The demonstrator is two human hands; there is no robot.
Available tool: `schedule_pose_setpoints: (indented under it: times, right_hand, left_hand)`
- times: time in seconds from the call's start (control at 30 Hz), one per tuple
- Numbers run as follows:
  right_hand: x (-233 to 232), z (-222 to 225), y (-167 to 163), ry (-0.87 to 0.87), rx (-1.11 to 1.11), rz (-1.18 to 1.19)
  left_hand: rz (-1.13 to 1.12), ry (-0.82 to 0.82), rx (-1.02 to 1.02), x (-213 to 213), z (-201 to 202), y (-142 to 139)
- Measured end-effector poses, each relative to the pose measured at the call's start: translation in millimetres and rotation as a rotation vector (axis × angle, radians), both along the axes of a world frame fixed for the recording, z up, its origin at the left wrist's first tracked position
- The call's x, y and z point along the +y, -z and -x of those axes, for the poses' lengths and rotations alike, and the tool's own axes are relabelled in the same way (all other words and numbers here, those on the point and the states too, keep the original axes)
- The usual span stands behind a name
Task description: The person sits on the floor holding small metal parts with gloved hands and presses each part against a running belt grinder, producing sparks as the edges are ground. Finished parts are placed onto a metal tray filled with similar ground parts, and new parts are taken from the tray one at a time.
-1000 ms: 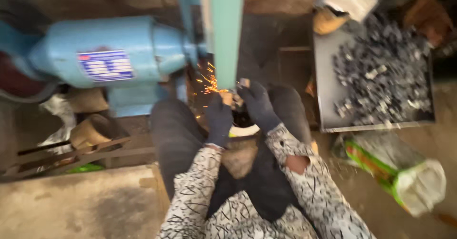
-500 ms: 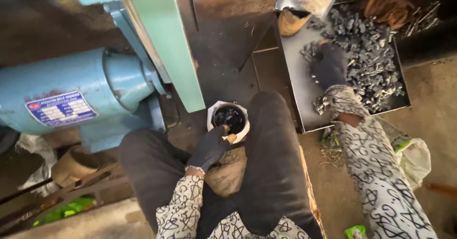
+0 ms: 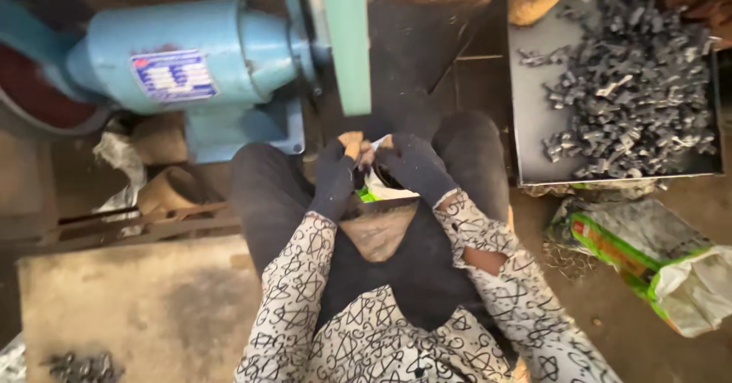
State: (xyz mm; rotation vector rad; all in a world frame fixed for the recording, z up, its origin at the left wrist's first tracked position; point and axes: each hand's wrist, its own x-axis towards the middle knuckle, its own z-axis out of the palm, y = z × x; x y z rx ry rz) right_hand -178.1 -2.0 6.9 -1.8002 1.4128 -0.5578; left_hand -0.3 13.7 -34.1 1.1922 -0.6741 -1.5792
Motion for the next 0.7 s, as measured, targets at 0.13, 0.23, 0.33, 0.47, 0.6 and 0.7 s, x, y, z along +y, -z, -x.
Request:
schedule_pose_setpoints:
  times: [0.13,0.23,0.33,0.47,0.6,0.7]
  right_hand:
    - [10.4,-21.6,9.2,-0.078,-0.48,-0.444]
    - [8.9,-29.2,12.7,0.076,-0.758,-0.698]
    - [-0.3,-31.5,13.5,0.091,-0.692,-0.492]
    - [-16.9,-31.4,12.5,0.096,-0.617,-0.357]
    - [-25.8,-32.0,11.0,0.044,-0.311,-0.153]
    - [-25.9,-31.9,9.4,0.074,-0.241,-0.132]
  left_hand:
    - [0.053,0.071,0.055,-0.7,-10.5,-14.5]
    - [-0.039,0.049,0.012,-2.1,-9.9,-21.6]
    - [0.094,-0.074,-0.091,-4.5,-4.3,-19.6]
    - [0.156,-0.022,-0.065,-12.1,-1.0,-10.0]
    - [0.31,-0.102,-0.31,-20.5,-3.0,-10.9]
    - [0.146,-0.06,-0.247,-18.8,-4.0,-22.4]
